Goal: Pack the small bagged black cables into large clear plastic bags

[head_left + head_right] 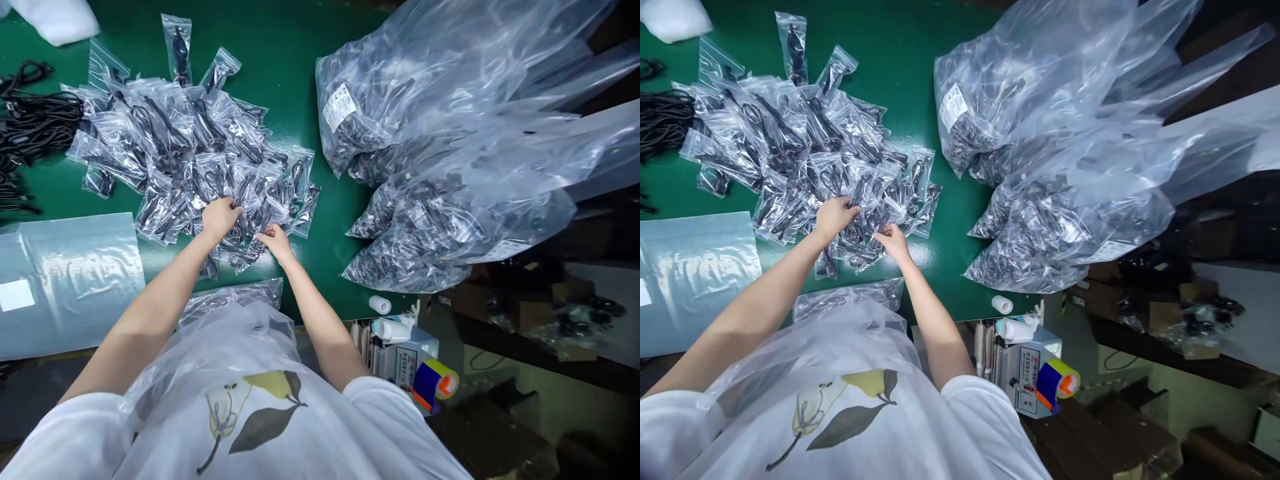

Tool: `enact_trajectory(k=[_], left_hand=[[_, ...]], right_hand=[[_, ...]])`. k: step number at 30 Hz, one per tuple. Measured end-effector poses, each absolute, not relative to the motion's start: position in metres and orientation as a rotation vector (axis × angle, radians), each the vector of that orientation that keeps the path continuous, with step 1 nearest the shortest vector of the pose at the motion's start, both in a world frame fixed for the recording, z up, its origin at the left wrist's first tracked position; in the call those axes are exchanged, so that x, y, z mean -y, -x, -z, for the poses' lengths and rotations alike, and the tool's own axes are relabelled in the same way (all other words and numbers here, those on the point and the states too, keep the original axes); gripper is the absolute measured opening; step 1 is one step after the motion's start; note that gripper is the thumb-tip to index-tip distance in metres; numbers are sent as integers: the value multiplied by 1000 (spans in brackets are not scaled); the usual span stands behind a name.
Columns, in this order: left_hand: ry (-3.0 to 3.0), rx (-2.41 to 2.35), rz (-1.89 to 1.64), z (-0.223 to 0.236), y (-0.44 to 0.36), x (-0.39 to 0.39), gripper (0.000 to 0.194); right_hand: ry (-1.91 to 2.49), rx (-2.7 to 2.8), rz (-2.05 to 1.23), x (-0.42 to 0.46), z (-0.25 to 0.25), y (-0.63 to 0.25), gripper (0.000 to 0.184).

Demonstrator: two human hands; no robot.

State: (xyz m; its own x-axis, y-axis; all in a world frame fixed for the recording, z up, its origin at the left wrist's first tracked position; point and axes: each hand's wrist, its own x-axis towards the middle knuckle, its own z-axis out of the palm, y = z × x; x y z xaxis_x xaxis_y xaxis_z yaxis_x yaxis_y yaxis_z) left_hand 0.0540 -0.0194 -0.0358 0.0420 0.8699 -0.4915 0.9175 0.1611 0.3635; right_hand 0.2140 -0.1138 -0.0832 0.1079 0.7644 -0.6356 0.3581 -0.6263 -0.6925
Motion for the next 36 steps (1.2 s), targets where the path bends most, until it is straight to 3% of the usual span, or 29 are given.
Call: enact_trajectory(k=[3, 6, 9, 13, 21, 25, 30, 36], left_hand=[[-1611, -1795, 69, 31, -52, 18, 24], [-1555, -1746, 63, 30, -52, 13, 23], [-1535, -1708, 55, 31, -50, 8, 24], [-1562, -1713, 91, 30, -49, 8, 24], [-1663, -1494, 123, 28, -46, 28, 27], [-1424, -1304, 21, 32, -21, 35, 42], [-1328, -1756, -309, 37, 7, 48, 38], [-1326, -1806, -218, 43, 8, 71, 28]], right_hand=[[2020, 1220, -1503, 121, 76, -227, 20], [2003, 1722, -1124, 121, 65, -235, 27], [1629, 2295, -883, 112, 61, -242, 43], [1230, 2665, -765, 85, 55, -247, 39], [1158, 2848, -613, 43, 39, -229, 44], [1170, 2858, -667, 44, 42, -227, 41], [898, 2868, -612, 19, 32, -213, 41], [727, 2953, -461, -51, 48, -167, 34]])
